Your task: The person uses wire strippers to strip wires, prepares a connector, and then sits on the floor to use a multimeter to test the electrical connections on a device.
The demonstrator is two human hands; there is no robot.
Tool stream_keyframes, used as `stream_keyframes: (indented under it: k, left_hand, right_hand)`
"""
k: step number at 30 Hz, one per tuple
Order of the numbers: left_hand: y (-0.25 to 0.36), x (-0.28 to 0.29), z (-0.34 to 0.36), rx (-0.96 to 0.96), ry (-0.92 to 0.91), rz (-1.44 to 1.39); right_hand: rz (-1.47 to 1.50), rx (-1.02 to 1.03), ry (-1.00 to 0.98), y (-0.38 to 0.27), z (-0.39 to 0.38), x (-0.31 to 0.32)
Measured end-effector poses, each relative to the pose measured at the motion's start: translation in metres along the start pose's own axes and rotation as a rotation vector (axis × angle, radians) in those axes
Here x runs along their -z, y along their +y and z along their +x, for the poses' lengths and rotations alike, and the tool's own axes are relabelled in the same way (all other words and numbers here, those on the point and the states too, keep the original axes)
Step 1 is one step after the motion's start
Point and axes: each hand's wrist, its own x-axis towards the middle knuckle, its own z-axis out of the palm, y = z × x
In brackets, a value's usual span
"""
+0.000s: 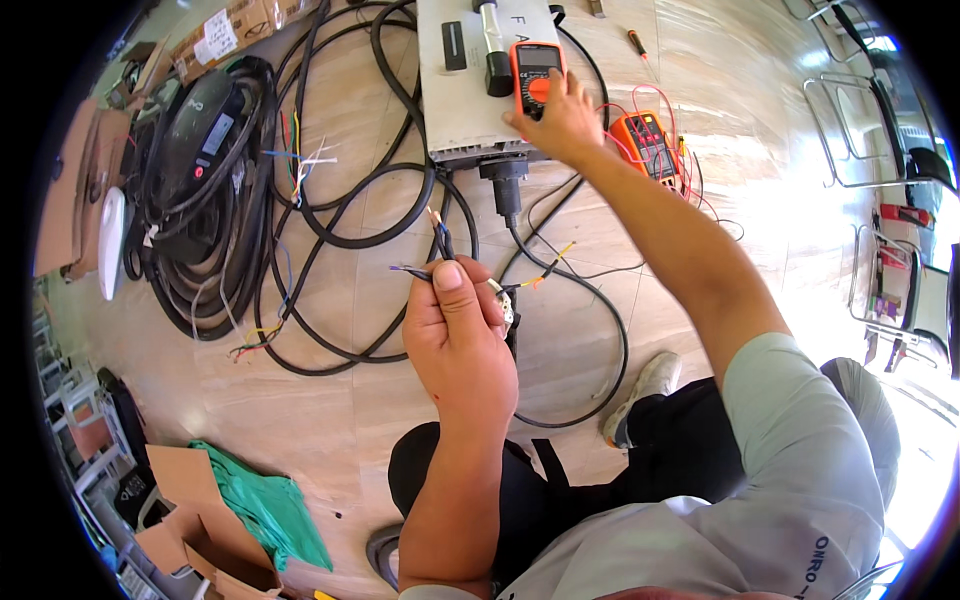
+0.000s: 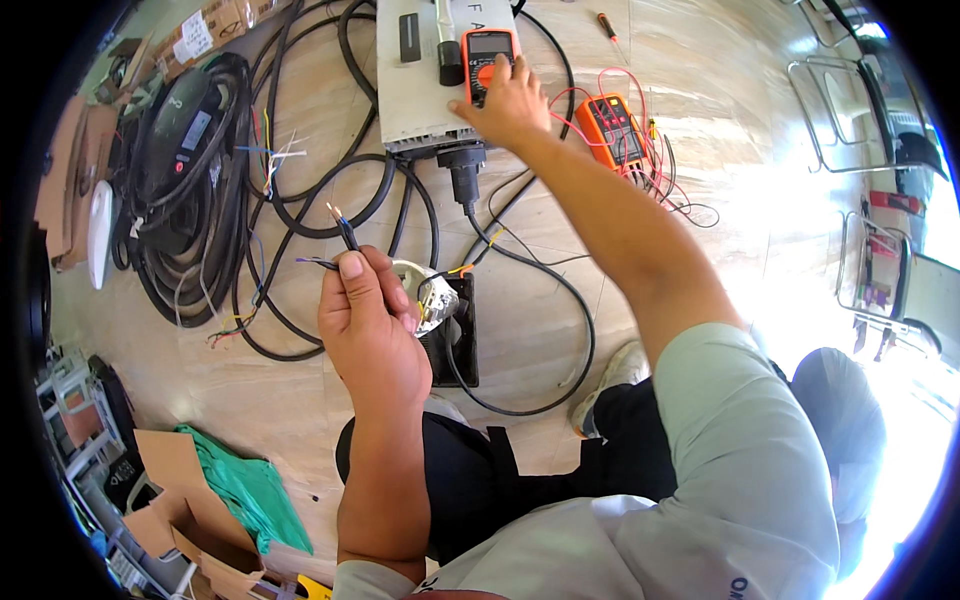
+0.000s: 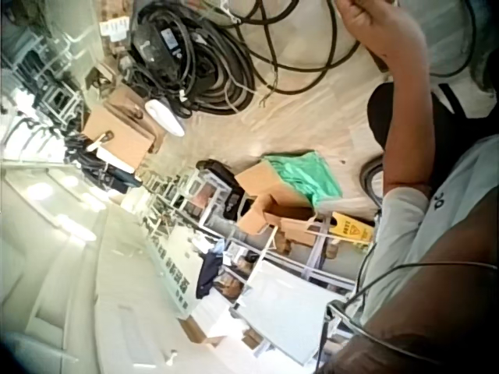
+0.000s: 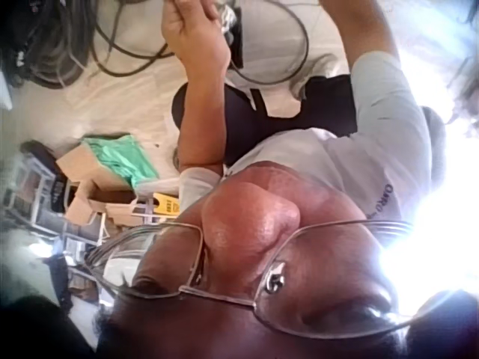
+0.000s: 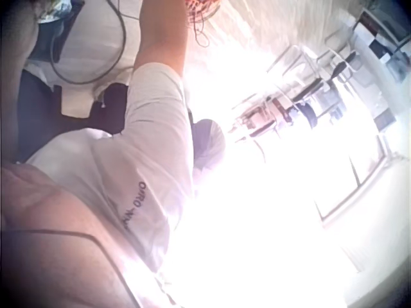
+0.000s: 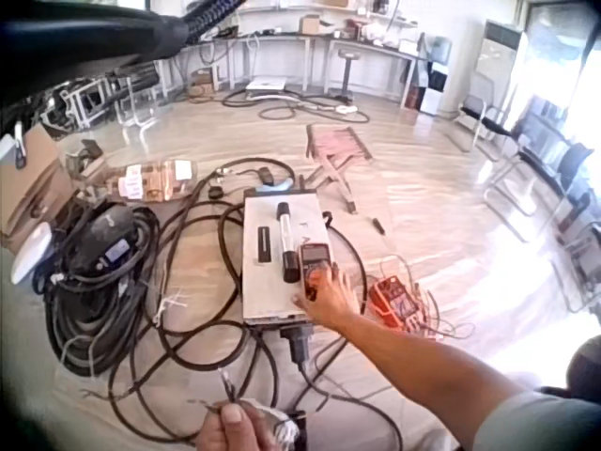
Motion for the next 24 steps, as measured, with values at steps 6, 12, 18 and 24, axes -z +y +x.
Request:
stream_keyframes:
  k: [6, 12, 18, 24]
  left_hand:
    - [-0.004, -0.006, 0.000, 0.028, -0.008, -0.014]
    - [-0.005, -0.005, -0.002, 0.011, -0.011, 0.003]
    - [-0.005, -0.009, -0.008, 0.017, -0.007, 0.006]
    - [-0.003, -0.010, -0.009, 0.014, 0.013, 0.020]
  right_hand:
    - [-0.032, 0.015, -0.023, 0.011, 0.000, -0.012]
    - [0.157, 0.052, 0.143, 0.030, 0.006, -0.010]
    - [0.187, -0.070, 0.179, 0.025, 0.017, -0.024]
    - [0.160, -0.055, 0.200, 0.028, 0.019, -0.028]
